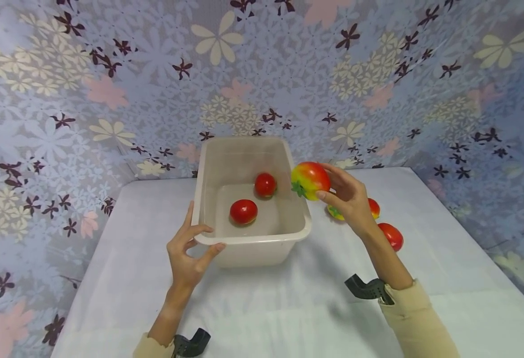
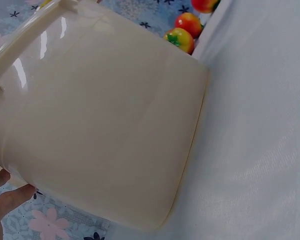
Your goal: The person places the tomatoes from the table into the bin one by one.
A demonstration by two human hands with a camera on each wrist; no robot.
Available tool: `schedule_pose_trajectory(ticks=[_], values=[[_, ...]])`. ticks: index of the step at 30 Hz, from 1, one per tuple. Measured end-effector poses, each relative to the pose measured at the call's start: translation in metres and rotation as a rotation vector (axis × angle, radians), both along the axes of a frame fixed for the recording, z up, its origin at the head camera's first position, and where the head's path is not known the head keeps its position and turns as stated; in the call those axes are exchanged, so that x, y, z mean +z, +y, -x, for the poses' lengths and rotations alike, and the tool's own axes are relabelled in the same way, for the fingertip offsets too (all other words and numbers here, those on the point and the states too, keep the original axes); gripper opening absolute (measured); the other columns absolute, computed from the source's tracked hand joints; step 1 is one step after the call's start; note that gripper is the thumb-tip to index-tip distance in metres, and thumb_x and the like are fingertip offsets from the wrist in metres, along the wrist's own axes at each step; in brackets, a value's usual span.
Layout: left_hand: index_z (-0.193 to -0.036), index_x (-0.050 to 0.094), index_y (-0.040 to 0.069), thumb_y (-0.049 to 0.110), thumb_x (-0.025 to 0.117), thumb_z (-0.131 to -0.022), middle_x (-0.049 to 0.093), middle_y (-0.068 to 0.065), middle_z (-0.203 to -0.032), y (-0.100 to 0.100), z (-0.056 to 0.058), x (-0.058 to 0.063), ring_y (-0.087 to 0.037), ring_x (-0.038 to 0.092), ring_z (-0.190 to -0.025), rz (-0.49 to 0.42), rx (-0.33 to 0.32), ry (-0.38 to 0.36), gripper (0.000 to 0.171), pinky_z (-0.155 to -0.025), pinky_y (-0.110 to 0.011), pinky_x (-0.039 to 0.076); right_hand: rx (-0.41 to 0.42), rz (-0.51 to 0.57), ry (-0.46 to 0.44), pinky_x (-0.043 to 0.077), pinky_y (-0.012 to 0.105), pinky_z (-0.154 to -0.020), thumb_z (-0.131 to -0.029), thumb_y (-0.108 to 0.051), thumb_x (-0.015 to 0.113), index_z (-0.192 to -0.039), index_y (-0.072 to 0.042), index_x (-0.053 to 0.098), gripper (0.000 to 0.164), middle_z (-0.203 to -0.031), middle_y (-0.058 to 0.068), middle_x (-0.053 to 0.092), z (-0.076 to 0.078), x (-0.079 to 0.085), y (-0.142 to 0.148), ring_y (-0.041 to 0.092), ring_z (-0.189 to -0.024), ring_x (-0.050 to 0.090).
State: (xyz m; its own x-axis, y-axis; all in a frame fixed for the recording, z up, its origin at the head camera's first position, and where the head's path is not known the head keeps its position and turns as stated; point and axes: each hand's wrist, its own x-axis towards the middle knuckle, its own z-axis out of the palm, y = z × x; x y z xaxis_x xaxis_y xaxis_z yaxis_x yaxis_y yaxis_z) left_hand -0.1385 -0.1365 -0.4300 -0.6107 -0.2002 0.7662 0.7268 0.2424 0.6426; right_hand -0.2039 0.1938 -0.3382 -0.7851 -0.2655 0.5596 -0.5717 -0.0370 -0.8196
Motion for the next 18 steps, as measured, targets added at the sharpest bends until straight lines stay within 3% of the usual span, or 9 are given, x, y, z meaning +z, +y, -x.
schedule_pose_trajectory(ticks=[4,12,18], values=[[-0.088,0.07,0.0,0.024,0.086,-0.07,0.048,-0.023,-0.143,0.0,0.001,0.003,-0.041,0.053,-0.125,0.006,0.008,0.006,0.033,-0.072,-0.013,0.055,0.002,-0.004,0.001,0.052,0.024,-0.095,-0.087,0.013,0.057,-0.139,0.005,0.047,0.054,-0.129,0.001,0.064,0.005,0.004,-0.002,0.018,-0.116,0.061],[-0.088,0.07,0.0,0.014,0.087,-0.066,0.048,-0.024,-0.144,0.002,-0.003,0.001,-0.038,0.053,-0.126,-0.001,0.004,-0.009,0.031,-0.069,-0.012,0.054,0.029,-0.014,-0.054,0.051,0.025,-0.096,-0.087,0.014,0.057,-0.141,0.004,0.045,0.056,-0.131,-0.002,0.063,0.007,0.003,-0.007,0.017,-0.118,0.059],[-0.088,0.071,0.001,0.02,0.088,-0.066,0.05,-0.024,-0.142,0.001,-0.002,0.001,-0.039,0.052,-0.127,0.021,0.025,-0.004,0.033,-0.067,-0.011,0.053,0.054,-0.018,-0.085,0.051,0.025,-0.097,-0.088,0.009,0.061,-0.141,0.003,0.045,0.056,-0.132,-0.004,0.062,0.008,0.003,-0.013,0.016,-0.119,0.059]])
